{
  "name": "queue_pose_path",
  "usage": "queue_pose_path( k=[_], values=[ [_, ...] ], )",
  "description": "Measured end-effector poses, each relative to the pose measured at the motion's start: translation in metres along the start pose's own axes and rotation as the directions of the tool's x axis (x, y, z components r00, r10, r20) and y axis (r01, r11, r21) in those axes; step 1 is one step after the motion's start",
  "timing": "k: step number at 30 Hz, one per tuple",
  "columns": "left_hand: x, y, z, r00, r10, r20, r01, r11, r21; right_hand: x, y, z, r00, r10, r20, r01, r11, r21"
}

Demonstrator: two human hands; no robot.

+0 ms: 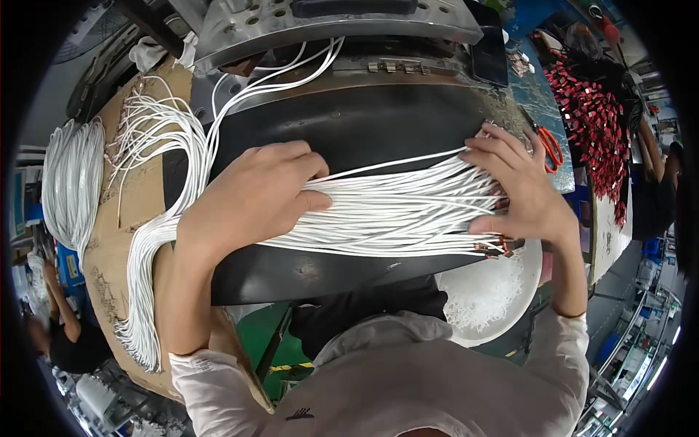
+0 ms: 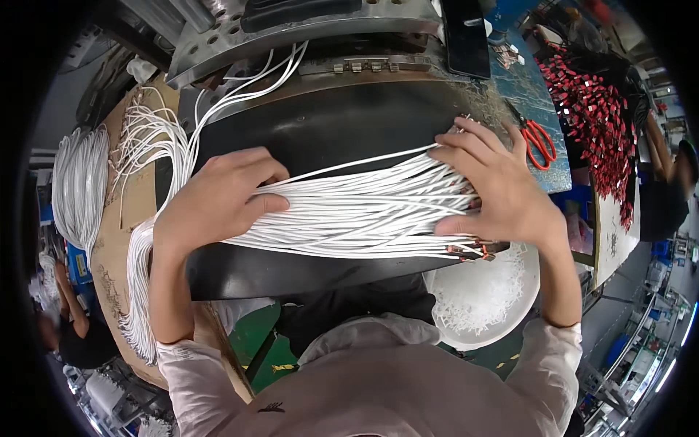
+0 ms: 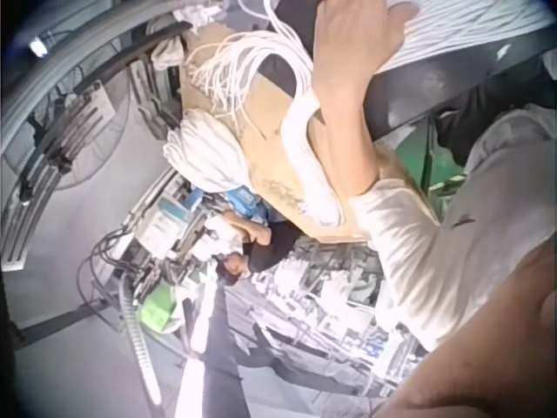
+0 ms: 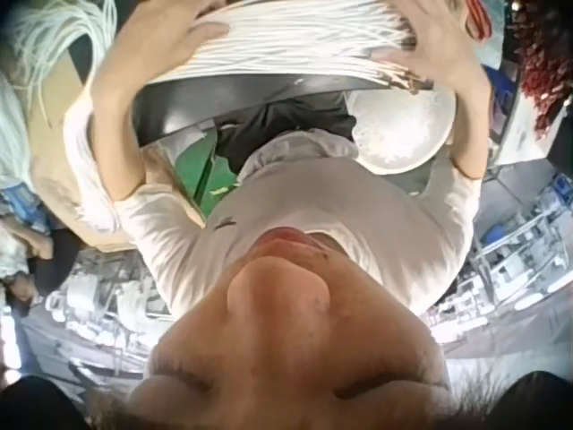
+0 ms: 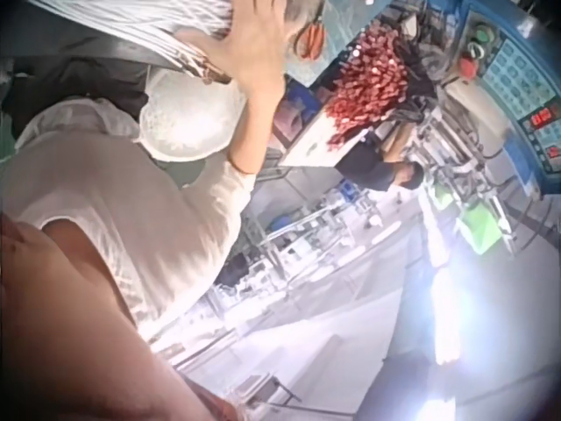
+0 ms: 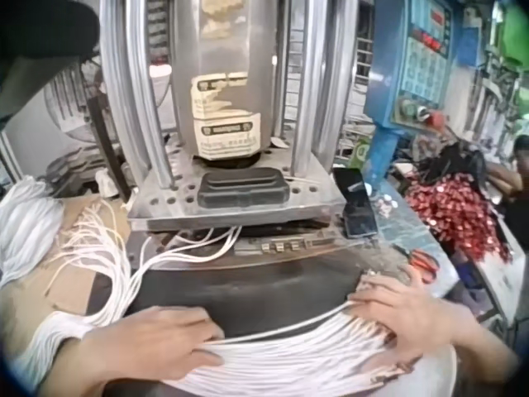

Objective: The person arranges bundles of cables on a table, fits the connector ends into a metal jig by hand, and inserts the jig into a molding machine to mold the cable ends.

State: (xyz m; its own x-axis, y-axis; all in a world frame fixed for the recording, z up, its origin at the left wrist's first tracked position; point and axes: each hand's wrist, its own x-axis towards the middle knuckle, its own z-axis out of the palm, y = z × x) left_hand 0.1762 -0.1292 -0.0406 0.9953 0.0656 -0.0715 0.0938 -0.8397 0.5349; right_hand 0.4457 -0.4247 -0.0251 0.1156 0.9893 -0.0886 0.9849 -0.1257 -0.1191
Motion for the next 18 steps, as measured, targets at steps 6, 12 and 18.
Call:
queue_pose_path(
  k=[6,12,18],
  values=[
    [0.008,-0.003,0.003,0.912,0.164,-0.375,-0.132,0.985,0.109,0.064,-0.013,-0.037,0.971,0.014,0.24,-0.054,0.985,0.162],
    [0.006,-0.007,0.011,0.713,0.055,-0.699,-0.067,0.998,0.01,0.101,-0.063,-0.07,0.961,-0.001,0.278,-0.127,0.889,0.441],
    [0.004,-0.008,0.012,0.785,0.27,-0.558,-0.211,0.963,0.168,0.111,-0.053,-0.085,0.853,-0.084,0.515,0.038,0.994,0.099]
  ],
)
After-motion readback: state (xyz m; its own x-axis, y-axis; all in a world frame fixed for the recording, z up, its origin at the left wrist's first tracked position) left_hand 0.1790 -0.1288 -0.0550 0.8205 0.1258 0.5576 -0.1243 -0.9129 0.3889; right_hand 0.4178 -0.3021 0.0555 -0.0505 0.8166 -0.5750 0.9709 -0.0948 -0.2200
